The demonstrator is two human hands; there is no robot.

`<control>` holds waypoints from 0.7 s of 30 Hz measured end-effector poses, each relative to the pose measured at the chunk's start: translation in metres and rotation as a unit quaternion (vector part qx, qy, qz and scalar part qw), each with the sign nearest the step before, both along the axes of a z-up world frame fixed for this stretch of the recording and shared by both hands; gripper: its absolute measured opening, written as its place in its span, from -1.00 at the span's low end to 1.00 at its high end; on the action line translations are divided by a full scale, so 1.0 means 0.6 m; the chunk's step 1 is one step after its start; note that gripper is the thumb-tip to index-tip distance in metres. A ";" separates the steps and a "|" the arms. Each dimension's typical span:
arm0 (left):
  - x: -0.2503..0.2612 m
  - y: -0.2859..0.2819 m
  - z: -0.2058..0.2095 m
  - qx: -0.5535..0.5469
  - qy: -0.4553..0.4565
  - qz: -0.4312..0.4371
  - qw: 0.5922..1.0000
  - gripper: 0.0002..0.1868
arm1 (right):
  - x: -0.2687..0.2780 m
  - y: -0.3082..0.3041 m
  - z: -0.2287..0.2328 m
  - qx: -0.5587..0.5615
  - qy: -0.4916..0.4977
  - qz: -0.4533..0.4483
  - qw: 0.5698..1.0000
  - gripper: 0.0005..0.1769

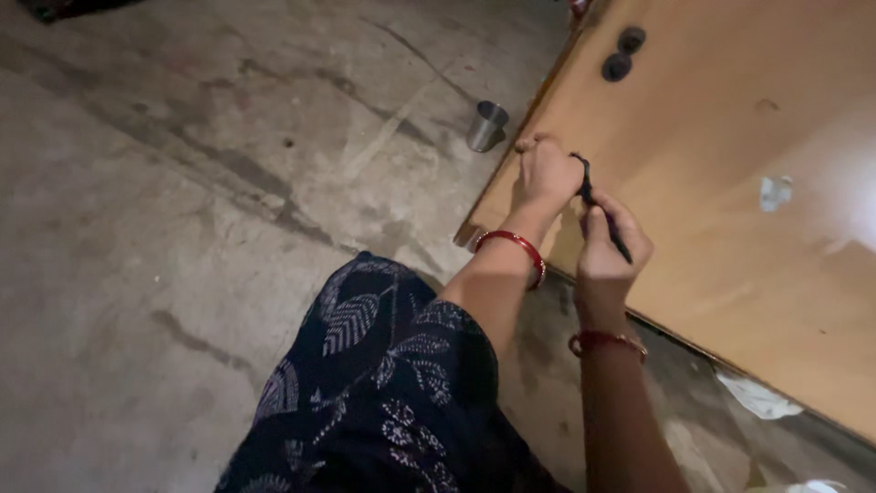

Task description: The person applies a yellow liquid to a wooden furniture surface using a brush. They repeatedly dip the brush into a white container and spread the liquid across the surface in horizontal strokes.

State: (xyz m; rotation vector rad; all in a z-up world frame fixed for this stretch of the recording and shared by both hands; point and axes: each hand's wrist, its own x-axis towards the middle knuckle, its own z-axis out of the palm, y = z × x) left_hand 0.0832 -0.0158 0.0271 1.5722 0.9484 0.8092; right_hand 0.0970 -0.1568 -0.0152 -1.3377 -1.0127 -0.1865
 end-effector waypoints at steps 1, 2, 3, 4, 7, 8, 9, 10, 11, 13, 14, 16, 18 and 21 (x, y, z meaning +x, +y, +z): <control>-0.006 -0.002 -0.001 0.008 -0.006 -0.001 1.000 -0.29 | 0.005 0.010 -0.001 0.003 0.007 0.010 1.000 -0.80; -0.010 -0.005 -0.005 0.015 -0.013 -0.002 1.000 -0.29 | 0.010 0.024 -0.005 0.006 0.013 0.019 1.000 -0.79; -0.010 -0.009 -0.009 0.021 -0.019 -0.002 1.000 -0.29 | 0.016 0.032 -0.009 0.007 0.020 0.030 0.999 -0.79; -0.008 -0.012 -0.009 0.023 -0.015 0.001 1.000 -0.32 | 0.023 0.035 -0.014 0.009 0.039 0.037 0.999 -0.79; 0.000 -0.015 -0.001 0.018 0.004 0.004 1.000 -0.36 | 0.039 0.042 -0.027 0.014 0.063 0.047 0.997 -0.80; 0.006 -0.016 0.000 0.007 0.012 0.005 1.000 -0.34 | 0.046 0.040 -0.031 0.014 0.047 0.045 0.998 -0.80; 0.012 -0.023 -0.005 -0.007 0.019 0.003 1.000 -0.32 | 0.050 0.028 -0.037 0.010 0.030 0.040 0.999 -0.80; 0.019 -0.028 -0.014 0.016 0.015 0.008 1.000 -0.28 | 0.052 0.010 -0.042 0.013 -0.012 -0.002 1.000 -0.81; 0.028 -0.024 -0.024 0.040 0.013 0.016 0.999 -0.24 | 0.052 -0.004 -0.045 0.017 -0.052 -0.039 0.998 -0.83; 0.041 -0.017 -0.054 0.076 -0.018 0.024 0.997 -0.20 | 0.042 -0.011 -0.052 0.041 -0.055 -0.096 0.993 -0.83; 0.045 -0.015 -0.072 0.087 -0.046 0.023 0.995 -0.19 | 0.033 -0.012 -0.056 0.060 -0.018 -0.116 0.991 -0.82; 0.058 -0.005 -0.100 0.128 -0.080 0.028 0.988 -0.11 | 0.015 0.000 -0.058 0.086 0.016 -0.108 0.990 -0.81; 0.063 -0.011 -0.121 0.180 -0.099 0.037 0.978 0.06 | 0.000 0.013 -0.051 0.093 0.002 -0.054 0.994 -0.82; 0.053 -0.022 -0.147 0.185 -0.128 0.038 0.974 -0.13 | 0.000 0.031 -0.036 0.017 0.063 -0.013 0.998 -0.81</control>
